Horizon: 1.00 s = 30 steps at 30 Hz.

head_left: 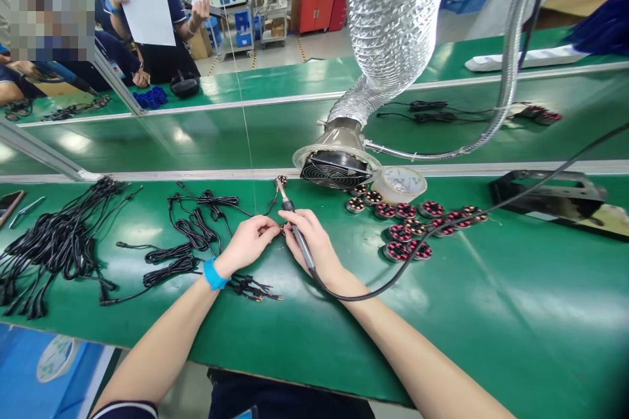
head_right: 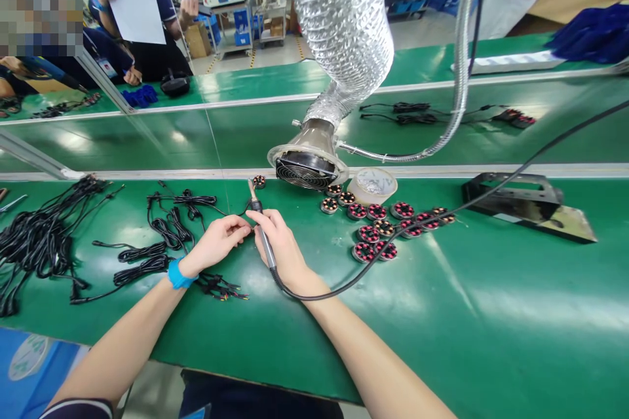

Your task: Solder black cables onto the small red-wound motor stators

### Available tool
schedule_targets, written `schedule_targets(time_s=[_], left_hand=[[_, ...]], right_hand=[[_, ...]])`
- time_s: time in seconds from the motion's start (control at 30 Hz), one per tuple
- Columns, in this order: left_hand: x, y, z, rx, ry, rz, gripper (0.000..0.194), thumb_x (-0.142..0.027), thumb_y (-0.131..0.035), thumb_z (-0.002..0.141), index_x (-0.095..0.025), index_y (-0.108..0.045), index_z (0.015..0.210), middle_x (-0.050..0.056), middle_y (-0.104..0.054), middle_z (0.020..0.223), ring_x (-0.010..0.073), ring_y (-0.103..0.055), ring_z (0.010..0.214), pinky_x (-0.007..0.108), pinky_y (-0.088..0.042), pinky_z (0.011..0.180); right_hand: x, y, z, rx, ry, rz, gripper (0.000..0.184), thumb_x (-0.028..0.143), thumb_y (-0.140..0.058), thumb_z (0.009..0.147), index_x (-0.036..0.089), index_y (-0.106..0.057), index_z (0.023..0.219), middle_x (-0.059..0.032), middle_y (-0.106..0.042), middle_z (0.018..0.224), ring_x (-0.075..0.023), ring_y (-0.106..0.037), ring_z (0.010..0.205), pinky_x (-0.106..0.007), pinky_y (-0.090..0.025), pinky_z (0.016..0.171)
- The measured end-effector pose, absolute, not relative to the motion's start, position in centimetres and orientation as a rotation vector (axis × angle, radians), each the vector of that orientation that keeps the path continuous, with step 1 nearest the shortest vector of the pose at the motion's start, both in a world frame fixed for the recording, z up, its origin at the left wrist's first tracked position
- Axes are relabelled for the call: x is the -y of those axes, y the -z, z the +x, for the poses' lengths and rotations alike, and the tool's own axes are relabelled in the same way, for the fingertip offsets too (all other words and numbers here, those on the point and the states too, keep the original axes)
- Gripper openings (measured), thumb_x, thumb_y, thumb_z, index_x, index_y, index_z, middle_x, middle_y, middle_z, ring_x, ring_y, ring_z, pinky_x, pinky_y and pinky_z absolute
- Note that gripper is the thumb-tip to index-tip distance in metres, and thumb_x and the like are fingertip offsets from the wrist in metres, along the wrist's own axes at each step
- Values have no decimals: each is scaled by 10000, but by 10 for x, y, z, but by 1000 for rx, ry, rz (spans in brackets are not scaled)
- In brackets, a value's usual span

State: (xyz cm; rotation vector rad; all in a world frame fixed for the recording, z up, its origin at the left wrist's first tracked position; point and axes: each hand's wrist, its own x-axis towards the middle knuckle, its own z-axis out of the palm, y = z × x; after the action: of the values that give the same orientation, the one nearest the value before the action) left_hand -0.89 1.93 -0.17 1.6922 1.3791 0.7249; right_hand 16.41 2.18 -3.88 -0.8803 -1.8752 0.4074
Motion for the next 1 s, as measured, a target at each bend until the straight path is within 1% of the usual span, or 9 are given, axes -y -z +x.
schedule_targets(time_s=[0.17, 0.37, 0.5, 0.63, 0.73, 0.8, 0.87, 1.0], left_hand=[[-21, 4, -9, -1332, -690, 1600, 272, -400, -537, 875, -146, -616, 819, 21, -607, 734, 126, -516, 632, 243, -430, 610], [-22, 8, -8, -1286, -730, 1539, 295, -418, -549, 870, -139, -607, 790, 10, -577, 706, 113, -490, 617, 234, -413, 596], [-21, 7, -8, -1313, -738, 1507, 281, -410, -567, 855, -146, -595, 762, -2, -563, 674, 107, -482, 594, 229, -398, 577], [-20, 4, -7, -1375, -704, 1501, 271, -406, -575, 840, -152, -597, 748, -12, -545, 637, 111, -485, 584, 228, -377, 561], [-20, 4, -7, -1404, -676, 1535, 263, -398, -569, 841, -152, -608, 758, -11, -547, 634, 116, -488, 591, 229, -369, 557], [-20, 4, -6, -1418, -674, 1543, 256, -390, -566, 839, -152, -610, 757, -14, -542, 625, 115, -481, 584, 228, -360, 550], [-20, 6, -6, -1429, -679, 1535, 251, -387, -568, 834, -153, -612, 757, -19, -533, 613, 110, -466, 567, 225, -346, 536], [-20, 8, -4, -1448, -692, 1535, 264, -400, -565, 834, -151, -630, 773, -26, -519, 594, 108, -445, 547, 222, -324, 513]], right_hand=[[-20, 40, 165, 1885, -428, -861, 420, 103, -475, 929, 267, -524, 1313, -72, -552, 1057, -158, -638, 870, -289, -551, 816], [-17, 42, 166, 2008, -416, -854, 476, 87, -454, 929, 275, -483, 1365, -87, -559, 1077, -190, -618, 940, -327, -541, 823], [-16, 34, 167, 1887, -504, -856, 431, 109, -498, 921, 267, -519, 1323, -77, -567, 1089, -170, -635, 933, -321, -538, 857], [-16, 20, 172, 1576, -589, -1029, 303, 214, -572, 914, 253, -604, 1212, -39, -635, 987, -151, -659, 805, -307, -552, 809], [-16, 14, 177, 1384, -565, -1138, 184, 307, -548, 937, 212, -666, 1042, -41, -691, 900, -167, -670, 764, -311, -555, 753], [-15, 13, 180, 1335, -500, -1137, 199, 325, -524, 941, 199, -670, 892, -38, -705, 811, -178, -674, 735, -308, -552, 702], [-13, 13, 182, 1345, -431, -1085, 240, 305, -506, 938, 202, -649, 774, -24, -697, 722, -172, -667, 668, -291, -542, 639], [-8, 13, 181, 1400, -400, -1010, 263, 250, -498, 924, 211, -633, 701, 0, -675, 628, -150, -638, 559, -260, -514, 543]])
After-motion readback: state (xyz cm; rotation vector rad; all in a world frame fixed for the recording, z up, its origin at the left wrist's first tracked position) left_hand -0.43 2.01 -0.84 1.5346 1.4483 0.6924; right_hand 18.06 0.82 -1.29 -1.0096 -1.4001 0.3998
